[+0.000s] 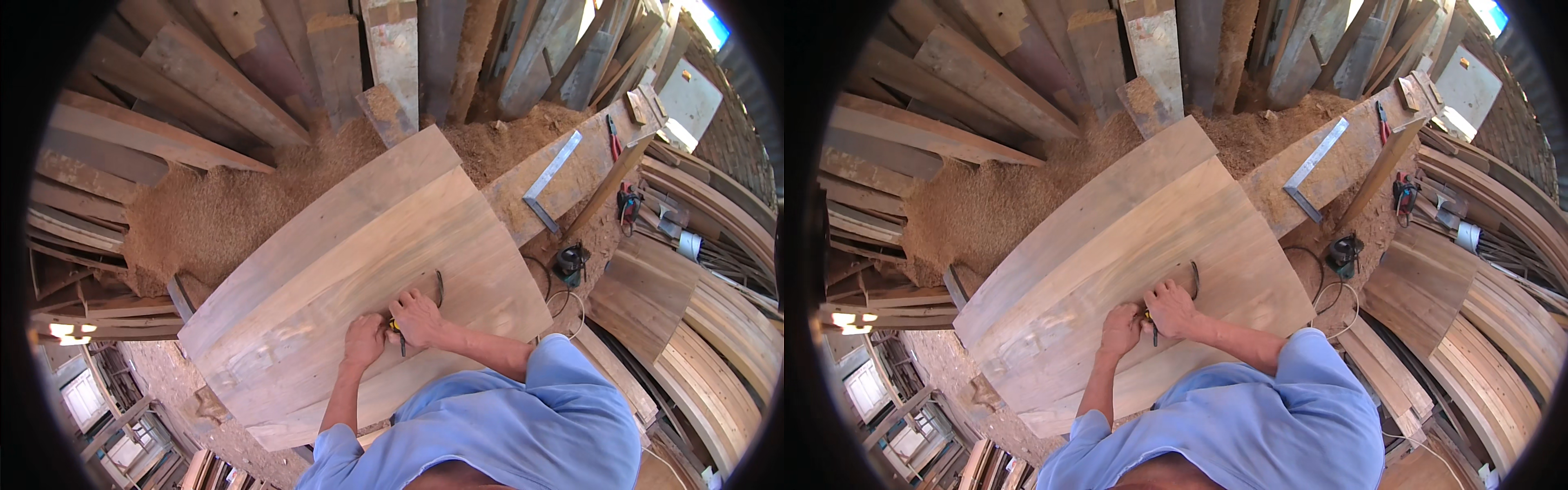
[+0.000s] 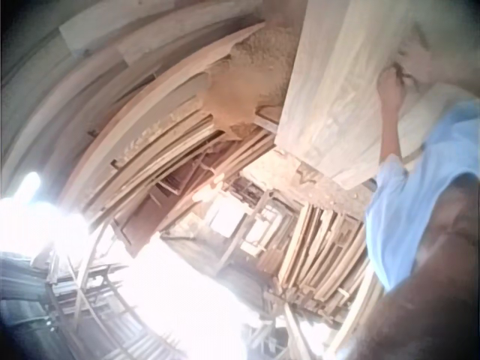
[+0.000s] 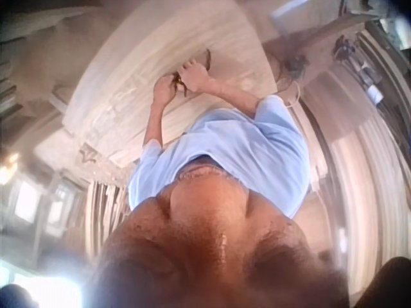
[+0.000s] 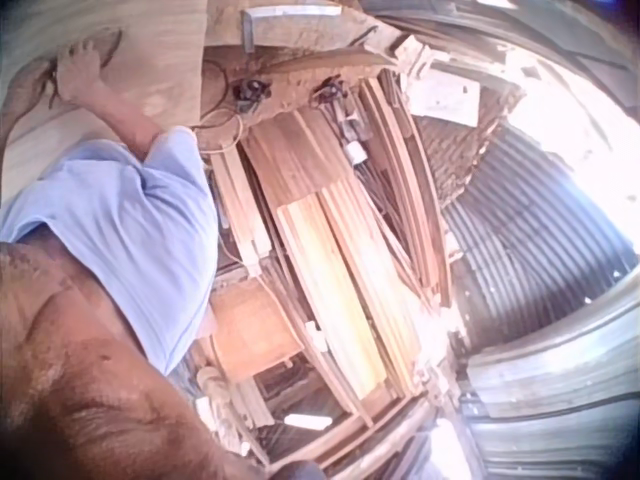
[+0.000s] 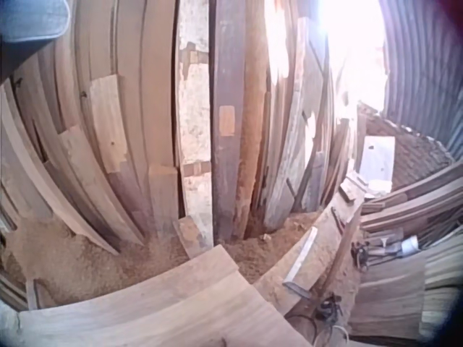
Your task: The person measures standing wooden frames and planks using a measuring tape. The person then measures a wooden board on a workbench with the measuring tape and marks it using a pencil and a square ruler.
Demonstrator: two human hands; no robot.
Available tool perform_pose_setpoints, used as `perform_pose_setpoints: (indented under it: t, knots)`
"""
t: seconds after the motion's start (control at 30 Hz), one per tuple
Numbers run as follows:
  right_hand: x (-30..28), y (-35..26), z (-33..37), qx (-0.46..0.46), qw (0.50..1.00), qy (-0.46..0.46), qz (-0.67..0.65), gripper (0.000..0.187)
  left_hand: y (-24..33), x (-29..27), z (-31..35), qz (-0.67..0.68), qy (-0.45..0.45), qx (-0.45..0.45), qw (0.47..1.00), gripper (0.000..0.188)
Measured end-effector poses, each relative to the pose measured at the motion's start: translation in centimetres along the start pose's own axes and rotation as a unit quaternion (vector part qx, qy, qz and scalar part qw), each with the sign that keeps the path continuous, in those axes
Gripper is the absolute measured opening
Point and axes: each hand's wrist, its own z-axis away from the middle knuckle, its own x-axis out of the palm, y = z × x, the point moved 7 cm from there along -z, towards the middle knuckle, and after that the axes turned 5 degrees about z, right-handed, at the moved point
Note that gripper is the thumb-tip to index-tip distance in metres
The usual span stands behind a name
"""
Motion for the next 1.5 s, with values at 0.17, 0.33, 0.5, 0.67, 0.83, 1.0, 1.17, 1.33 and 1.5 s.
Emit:
perform_pose_setpoints:
  t: [0.17,0.33,0.5,0.67,0.83,1.0,1.17,1.33,1.5]
  knots:
    - [-2.3,1.8,1.7,0.019,0.998,0.029,-0.045,0.056,0.8,-8.4,-3.2,-0.031,0.237,0.113,0.964,0.058]
    - [-10.4,10.9,5.6,0.191,0.944,0.269,-0.027,0.043,-8.7,-18.0,-12.1,-0.159,0.383,-0.018,0.910,0.067]
    - [-10.6,22.3,12.7,0.387,0.878,0.277,-0.045,0.042,-12.5,-20.0,-18.9,-0.066,0.118,-0.230,0.964,0.077]
    - [-7.8,25.4,13.5,0.397,0.882,0.175,-0.182,0.048,-12.6,-19.6,-19.6,-0.056,0.101,-0.222,0.968,0.076]
    - [-8.7,27.8,15.0,0.404,0.886,0.160,-0.161,0.043,-9.5,-19.0,-20.3,-0.033,0.117,-0.185,0.975,0.075]
    - [-14.3,31.9,14.8,0.326,0.875,0.334,0.128,0.031,-7.0,-17.6,-19.9,-0.089,0.150,-0.195,0.965,0.065]
    - [-16.0,33.7,10.4,0.394,0.892,0.208,0.074,0.035,-2.1,-11.0,-17.4,-0.185,0.370,-0.049,0.909,0.074]
    - [-15.5,34.8,10.0,0.358,0.912,0.176,0.096,0.033,9.4,-4.8,-15.5,-0.119,0.271,0.074,0.952,0.075]
    - [-17.1,31.8,8.6,0.347,0.923,0.143,0.086,0.032,17.4,-2.4,-14.2,0.202,0.106,0.126,0.965,0.051]
